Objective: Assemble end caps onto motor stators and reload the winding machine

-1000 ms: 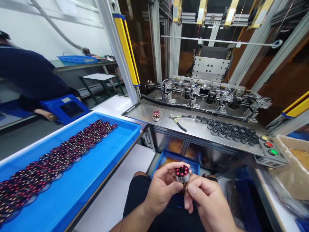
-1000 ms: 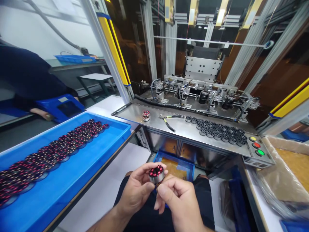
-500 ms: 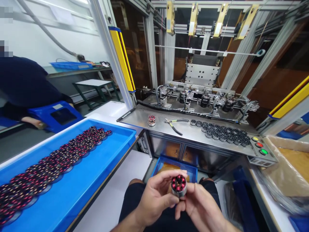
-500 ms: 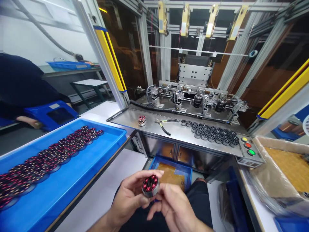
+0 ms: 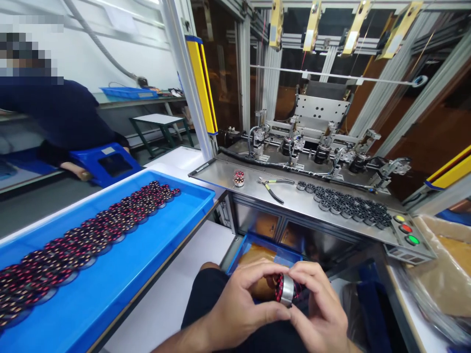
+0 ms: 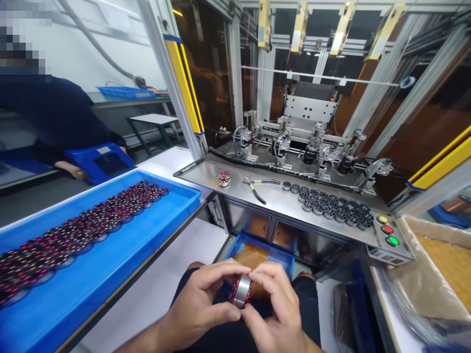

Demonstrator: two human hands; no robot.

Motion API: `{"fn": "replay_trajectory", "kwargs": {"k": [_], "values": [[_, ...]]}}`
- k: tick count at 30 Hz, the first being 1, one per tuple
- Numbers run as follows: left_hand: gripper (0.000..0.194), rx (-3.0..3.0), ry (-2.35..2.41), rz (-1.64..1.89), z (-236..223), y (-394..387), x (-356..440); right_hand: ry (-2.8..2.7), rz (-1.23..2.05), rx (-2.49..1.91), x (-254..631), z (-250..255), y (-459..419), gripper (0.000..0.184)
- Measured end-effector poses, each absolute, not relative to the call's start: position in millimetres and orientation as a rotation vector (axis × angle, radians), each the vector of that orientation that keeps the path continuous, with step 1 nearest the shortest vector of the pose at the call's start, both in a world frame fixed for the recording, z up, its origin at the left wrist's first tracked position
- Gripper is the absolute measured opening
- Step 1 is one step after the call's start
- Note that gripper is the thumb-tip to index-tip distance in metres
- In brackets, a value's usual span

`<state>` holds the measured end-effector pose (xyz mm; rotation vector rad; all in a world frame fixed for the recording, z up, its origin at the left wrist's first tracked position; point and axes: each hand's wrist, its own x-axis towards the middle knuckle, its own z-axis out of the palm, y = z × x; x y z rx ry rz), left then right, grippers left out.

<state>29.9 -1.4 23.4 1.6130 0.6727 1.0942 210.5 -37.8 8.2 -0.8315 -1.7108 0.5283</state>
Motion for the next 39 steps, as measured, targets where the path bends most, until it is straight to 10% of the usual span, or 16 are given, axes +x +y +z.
{"fn": "replay_trajectory", "kwargs": {"k": [10, 20, 29, 39], "values": [[0.050, 1.856, 0.699, 1.238, 21, -1, 29, -1.632, 0.710, -0.878, 215, 31, -41, 0.010], [0.045, 1.632, 0.591, 1.286, 14, -2, 36, -1.368, 0.958, -1.035, 218, 12, -44, 0.020], [0.056, 2.472, 0.823, 1.387, 26, 1, 31, -1.805, 0.216, -1.074, 220, 33, -40, 0.021], [0.071, 2.347, 0.655, 1.300, 24, -1, 12, -2.100, 0.224, -0.952, 216, 61, -24, 0.017]]}}
